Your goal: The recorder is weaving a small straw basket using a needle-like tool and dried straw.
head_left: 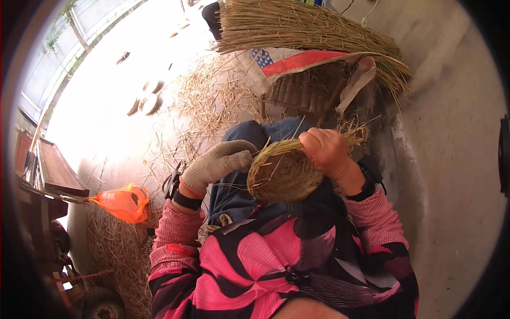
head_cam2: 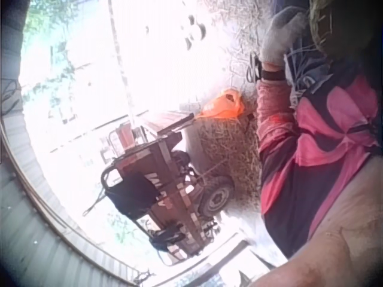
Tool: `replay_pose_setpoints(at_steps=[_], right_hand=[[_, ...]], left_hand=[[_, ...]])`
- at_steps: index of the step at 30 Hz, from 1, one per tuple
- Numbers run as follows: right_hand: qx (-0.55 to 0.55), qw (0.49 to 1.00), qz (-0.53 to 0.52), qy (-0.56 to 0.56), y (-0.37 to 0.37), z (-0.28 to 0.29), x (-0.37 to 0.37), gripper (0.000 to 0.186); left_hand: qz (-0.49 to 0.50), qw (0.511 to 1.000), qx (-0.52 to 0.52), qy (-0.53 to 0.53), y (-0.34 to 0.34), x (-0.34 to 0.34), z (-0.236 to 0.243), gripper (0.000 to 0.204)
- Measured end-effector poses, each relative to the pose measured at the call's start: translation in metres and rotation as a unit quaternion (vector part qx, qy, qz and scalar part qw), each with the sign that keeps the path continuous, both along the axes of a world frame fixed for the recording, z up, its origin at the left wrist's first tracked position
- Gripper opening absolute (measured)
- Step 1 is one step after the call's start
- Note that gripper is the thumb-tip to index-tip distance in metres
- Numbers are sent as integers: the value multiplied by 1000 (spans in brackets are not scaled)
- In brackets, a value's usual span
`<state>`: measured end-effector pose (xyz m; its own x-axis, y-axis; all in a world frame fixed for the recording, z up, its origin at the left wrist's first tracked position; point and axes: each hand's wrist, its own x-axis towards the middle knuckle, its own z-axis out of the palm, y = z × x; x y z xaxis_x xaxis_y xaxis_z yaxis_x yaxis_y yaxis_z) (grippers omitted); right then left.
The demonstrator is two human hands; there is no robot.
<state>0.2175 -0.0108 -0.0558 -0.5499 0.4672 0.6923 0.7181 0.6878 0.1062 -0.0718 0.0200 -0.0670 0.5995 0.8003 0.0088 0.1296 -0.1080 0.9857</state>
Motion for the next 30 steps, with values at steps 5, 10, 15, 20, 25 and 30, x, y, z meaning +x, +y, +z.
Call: replay_pose_setpoints(at_steps=[5,10,15,20,25,30], right_hand=[[-43,999,4,2,5,-7,0,14],[-54,998,-7,-15,10,-7,-10,14],[-78,993,-80,-49,13,-18,-8,12],[-100,988,-102,-52,13,-26,-7,15],[-112,989,-97,-30,10,-25,-13,29],[-45,994,-95,-22,12,-28,-12,36]], left_hand=[[35,996,-82,23,1,14,32,27],[101,953,259,120,-3,45,32,24],[47,899,384,204,-17,62,40,19],[-62,857,377,346,-54,66,34,42],[-98,798,374,462,-62,71,15,48],[-102,788,376,476,-61,59,36,43]])
